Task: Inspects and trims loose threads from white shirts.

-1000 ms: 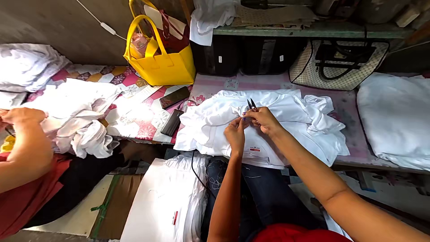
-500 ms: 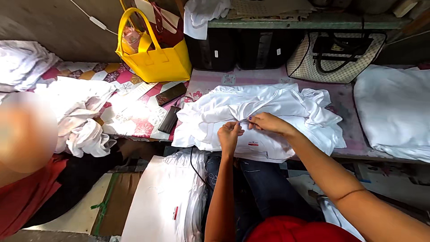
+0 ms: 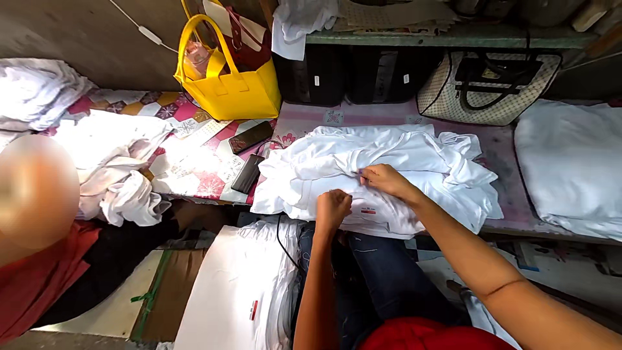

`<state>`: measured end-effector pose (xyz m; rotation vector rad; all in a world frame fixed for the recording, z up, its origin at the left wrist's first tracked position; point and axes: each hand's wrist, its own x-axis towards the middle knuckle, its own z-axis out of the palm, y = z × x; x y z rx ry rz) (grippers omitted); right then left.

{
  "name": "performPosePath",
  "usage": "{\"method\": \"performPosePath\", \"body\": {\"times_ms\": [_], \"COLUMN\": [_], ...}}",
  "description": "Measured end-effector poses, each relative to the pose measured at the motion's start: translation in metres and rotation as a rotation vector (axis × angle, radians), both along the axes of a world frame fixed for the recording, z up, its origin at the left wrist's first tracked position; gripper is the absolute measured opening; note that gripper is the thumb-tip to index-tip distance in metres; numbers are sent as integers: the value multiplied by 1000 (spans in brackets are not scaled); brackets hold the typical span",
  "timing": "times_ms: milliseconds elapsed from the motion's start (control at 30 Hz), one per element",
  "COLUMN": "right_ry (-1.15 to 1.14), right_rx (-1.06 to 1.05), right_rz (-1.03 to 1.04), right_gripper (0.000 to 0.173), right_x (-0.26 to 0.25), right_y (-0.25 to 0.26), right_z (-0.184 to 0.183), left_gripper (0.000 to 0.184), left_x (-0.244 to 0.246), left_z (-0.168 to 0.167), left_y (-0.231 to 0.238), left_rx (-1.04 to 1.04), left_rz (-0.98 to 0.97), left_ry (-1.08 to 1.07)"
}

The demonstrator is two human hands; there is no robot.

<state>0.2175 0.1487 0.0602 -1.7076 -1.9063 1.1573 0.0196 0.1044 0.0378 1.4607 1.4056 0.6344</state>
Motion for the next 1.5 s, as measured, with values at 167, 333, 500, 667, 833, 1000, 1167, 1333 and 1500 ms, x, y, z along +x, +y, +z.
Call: {"method": "performPosePath", "body": {"times_ms": [167, 333, 500, 667, 833, 1000, 1167, 1333, 1500], "right_ry": [-199, -30, 89, -51, 25, 310, 525, 483, 462], "right_rx": [231, 366, 580, 536, 590, 61, -216, -211, -193], "right_rz": [-25, -281, -41, 471, 453, 298, 52, 41, 42], "right_gripper": [30, 35, 19, 30, 9, 16, 14, 13, 11], "right_x": [-10, -8, -23, -51, -56, -66, -74, -75, -80], "right_y": [11, 65, 26, -11, -4, 15, 19, 14, 16], "right_z": [-6, 8, 17, -57, -55, -32, -37, -39, -42], "left_gripper": [41, 39, 46, 34, 14, 20, 36, 12, 13], "left_x": [-16, -19, -31, -2, -11, -20, -1, -17, -23], "left_z": [27, 34, -11, -70, -74, -52, -67, -91, -74], "left_y": [-18, -42, -65, -68, -66, -55, -60, -86, -86], "left_rx": [-131, -69, 112, 450, 519, -150, 92, 365, 805], "left_rz": [-148, 76, 290, 479, 538, 668, 633, 678, 540], "left_ry": [473, 560, 364, 363, -37, -1115, -822, -405, 54]}}
